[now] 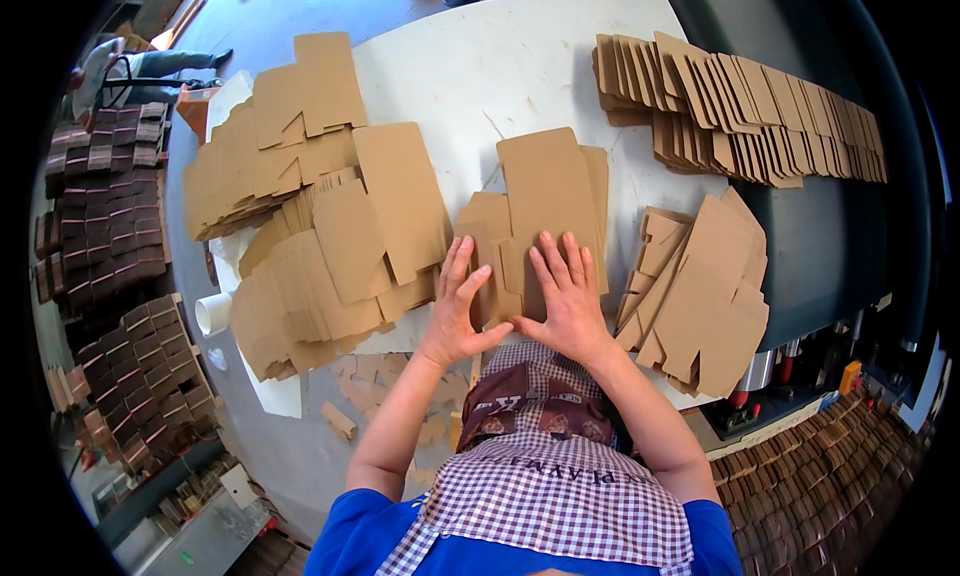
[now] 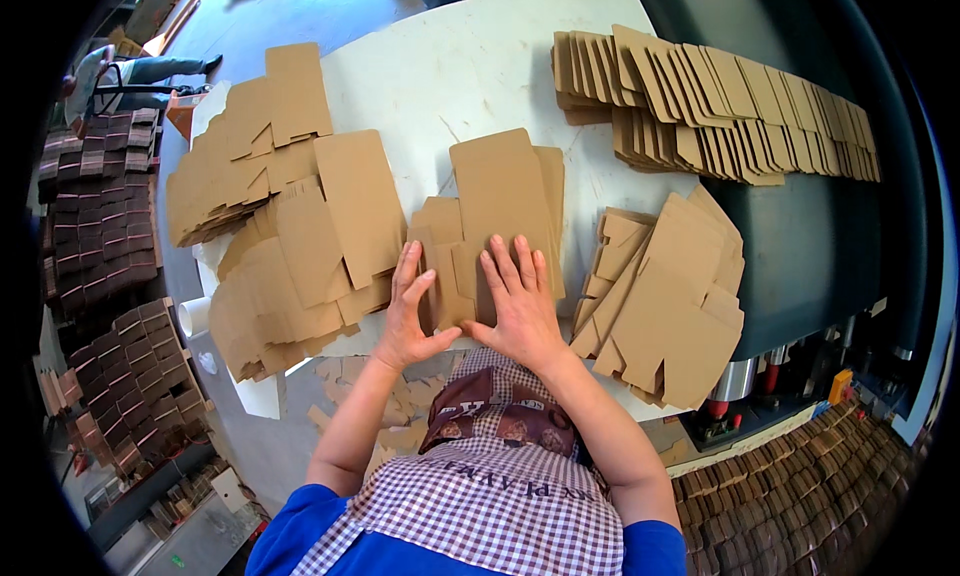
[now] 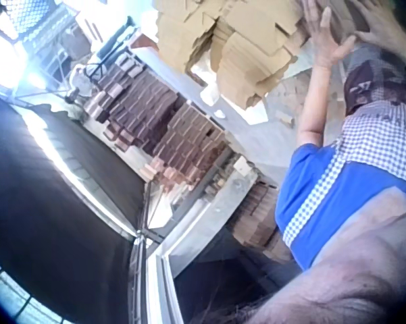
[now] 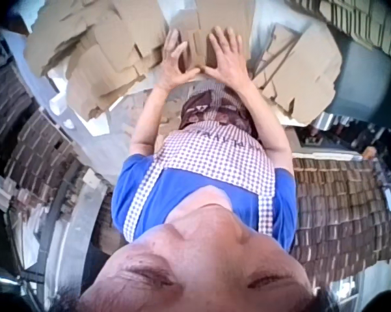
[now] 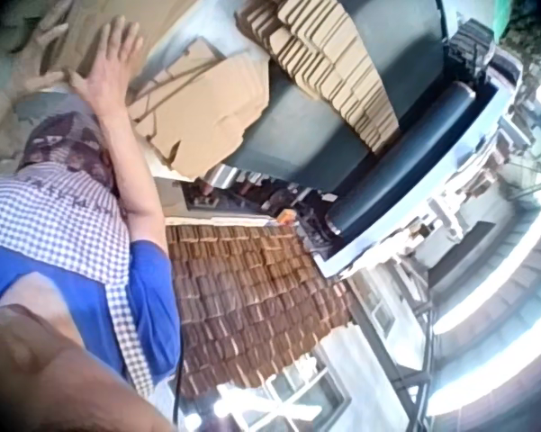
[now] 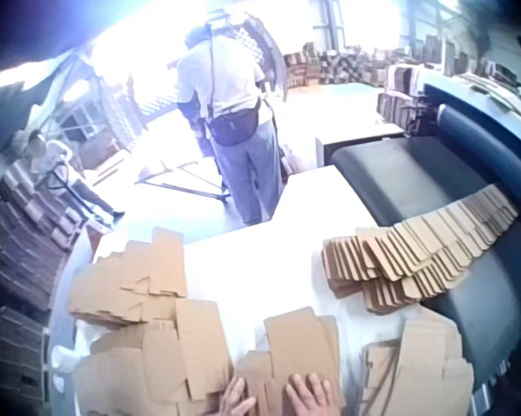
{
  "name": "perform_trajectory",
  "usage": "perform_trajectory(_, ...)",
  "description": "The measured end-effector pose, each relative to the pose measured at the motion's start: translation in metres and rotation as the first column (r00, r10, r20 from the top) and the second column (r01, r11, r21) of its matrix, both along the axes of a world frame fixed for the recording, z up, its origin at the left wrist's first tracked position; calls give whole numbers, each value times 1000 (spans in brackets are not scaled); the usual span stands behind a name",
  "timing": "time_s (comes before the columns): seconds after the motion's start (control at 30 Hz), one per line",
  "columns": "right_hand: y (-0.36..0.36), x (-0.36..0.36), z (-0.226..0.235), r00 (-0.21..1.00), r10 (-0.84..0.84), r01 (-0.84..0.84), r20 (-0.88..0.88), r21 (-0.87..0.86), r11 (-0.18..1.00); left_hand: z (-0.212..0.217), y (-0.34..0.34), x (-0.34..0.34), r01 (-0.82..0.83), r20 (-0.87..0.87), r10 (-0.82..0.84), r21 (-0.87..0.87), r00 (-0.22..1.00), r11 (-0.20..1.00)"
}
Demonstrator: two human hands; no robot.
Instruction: The person folds flat cardboard pieces along pre-scored lines and stacks them on a table. They repeatedly pick up individual pieces, fold them, and place them into a growing pile while another person works nearby.
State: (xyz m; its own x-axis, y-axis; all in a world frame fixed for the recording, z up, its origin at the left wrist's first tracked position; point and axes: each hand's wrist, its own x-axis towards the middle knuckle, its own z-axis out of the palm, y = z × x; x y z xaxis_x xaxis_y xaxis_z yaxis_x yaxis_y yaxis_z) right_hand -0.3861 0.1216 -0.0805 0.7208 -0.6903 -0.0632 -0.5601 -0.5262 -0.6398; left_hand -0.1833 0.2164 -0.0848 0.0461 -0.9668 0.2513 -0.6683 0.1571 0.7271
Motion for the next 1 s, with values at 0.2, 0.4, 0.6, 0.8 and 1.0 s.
perform_trajectory(0.2, -8, -5, 16, 981, 154, -151, -121, 31, 988, -12, 2, -12, -25, 94, 24, 4, 995, 1000)
perform_trajectory(0.4, -8, -9, 9, 972, 161, -164, -171, -3, 986, -17, 0, -19, -79, 132, 80, -13, 988, 997)
perform_trajectory(0.6, -7, -11, 2, 980, 138, -143, -142, -28, 989, -16, -1, -23, -117, 165, 115, -1, 980, 993)
perform_trajectory(0.8, -7, -15, -4, 981, 143, -152, -128, -67, 986, -16, -1, -25, -128, 237, 119, 22, 964, 992)
perform_trajectory(1.0, -7, -16, -3, 982, 145, -154, -124, -64, 986, -13, -2, -27, -135, 237, 121, 44, 964, 990)
